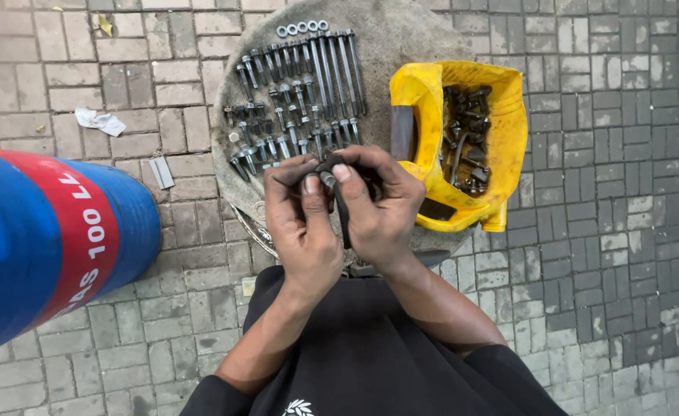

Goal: The person picks up a bolt and a nut, then screws the nut onto the bolt by hand. They continue to tighten the nut along the bolt's threads while holding the assembly over a work surface with other fasteners.

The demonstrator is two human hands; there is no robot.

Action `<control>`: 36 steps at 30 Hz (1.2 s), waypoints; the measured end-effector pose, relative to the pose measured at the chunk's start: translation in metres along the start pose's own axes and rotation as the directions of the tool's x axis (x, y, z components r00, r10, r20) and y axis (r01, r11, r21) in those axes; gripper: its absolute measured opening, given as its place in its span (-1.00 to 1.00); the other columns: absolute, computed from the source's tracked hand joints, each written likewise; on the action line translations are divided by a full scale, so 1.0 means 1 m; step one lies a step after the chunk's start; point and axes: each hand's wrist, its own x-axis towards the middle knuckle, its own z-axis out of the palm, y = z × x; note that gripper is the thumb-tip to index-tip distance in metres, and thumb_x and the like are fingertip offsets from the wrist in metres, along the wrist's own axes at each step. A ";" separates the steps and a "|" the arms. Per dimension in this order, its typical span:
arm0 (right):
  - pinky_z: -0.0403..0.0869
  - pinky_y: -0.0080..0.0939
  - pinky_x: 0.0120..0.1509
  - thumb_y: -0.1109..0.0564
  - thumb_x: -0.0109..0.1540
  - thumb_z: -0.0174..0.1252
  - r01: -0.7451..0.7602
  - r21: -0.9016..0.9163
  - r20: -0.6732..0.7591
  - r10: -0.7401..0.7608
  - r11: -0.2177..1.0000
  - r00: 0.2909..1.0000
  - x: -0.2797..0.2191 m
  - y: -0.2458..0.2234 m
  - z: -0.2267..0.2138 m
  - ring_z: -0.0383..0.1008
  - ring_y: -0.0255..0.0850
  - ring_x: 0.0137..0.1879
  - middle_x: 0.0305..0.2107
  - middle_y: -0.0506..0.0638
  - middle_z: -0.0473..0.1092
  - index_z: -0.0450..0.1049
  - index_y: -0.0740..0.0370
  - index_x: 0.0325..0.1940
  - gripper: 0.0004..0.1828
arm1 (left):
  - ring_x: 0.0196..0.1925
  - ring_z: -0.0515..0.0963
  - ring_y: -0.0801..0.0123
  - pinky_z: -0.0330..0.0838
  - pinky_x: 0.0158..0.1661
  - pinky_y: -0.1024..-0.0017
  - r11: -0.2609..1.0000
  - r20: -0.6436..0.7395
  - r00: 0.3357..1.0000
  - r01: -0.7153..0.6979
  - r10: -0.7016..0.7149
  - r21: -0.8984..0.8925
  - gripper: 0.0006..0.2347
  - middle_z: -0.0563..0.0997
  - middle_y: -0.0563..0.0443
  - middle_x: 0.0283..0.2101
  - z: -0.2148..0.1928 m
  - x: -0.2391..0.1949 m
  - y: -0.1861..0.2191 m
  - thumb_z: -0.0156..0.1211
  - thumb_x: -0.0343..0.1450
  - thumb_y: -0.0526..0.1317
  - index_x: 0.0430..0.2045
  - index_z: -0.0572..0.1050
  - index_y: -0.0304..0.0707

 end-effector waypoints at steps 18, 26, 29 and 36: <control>0.46 -0.33 -0.38 0.27 0.29 0.18 -0.025 -0.011 0.018 0.025 1.000 1.000 -0.008 0.008 -0.022 0.37 -0.29 -0.45 -0.41 0.18 0.54 0.60 0.30 -0.13 -0.88 | -0.37 0.42 0.50 0.37 -0.34 0.54 0.992 0.084 0.988 0.125 -0.127 0.021 -0.87 0.46 -0.01 -0.29 0.002 -0.001 -0.010 -0.11 0.59 -0.34 -0.17 0.46 -0.31; 0.50 -0.30 -0.34 0.17 0.24 0.23 -0.215 0.025 0.042 0.214 0.976 0.976 -0.011 0.029 -0.049 0.43 -0.28 -0.36 -0.42 0.12 0.49 0.58 0.30 -0.16 -0.84 | -0.40 0.41 0.54 0.38 -0.33 0.58 0.960 0.081 0.960 0.273 -0.268 -0.061 -0.87 0.51 0.01 -0.28 -0.006 0.001 -0.019 -0.05 0.59 -0.32 -0.11 0.47 -0.34; 0.56 -0.33 -0.30 0.18 0.24 0.23 -0.238 0.119 -0.004 0.240 0.964 0.971 -0.008 0.022 -0.054 0.45 -0.28 -0.34 -0.40 0.14 0.48 0.58 0.31 -0.12 -0.82 | -0.41 0.40 0.58 0.37 -0.34 0.59 0.958 0.092 0.961 0.271 -0.262 -0.098 -0.87 0.49 0.04 -0.31 -0.003 0.000 -0.020 0.01 0.59 -0.29 -0.12 0.50 -0.34; 0.55 -0.31 -0.21 0.26 0.24 0.29 -0.268 0.125 0.078 0.259 0.955 0.963 -0.024 0.027 -0.052 0.46 -0.33 -0.24 -0.38 0.06 0.51 0.60 0.36 -0.12 -0.85 | -0.42 0.45 0.44 0.43 -0.34 0.52 0.975 0.150 0.964 0.216 -0.220 0.045 -0.86 0.55 -0.10 -0.33 -0.001 -0.012 -0.010 0.07 0.56 -0.27 -0.16 0.56 -0.35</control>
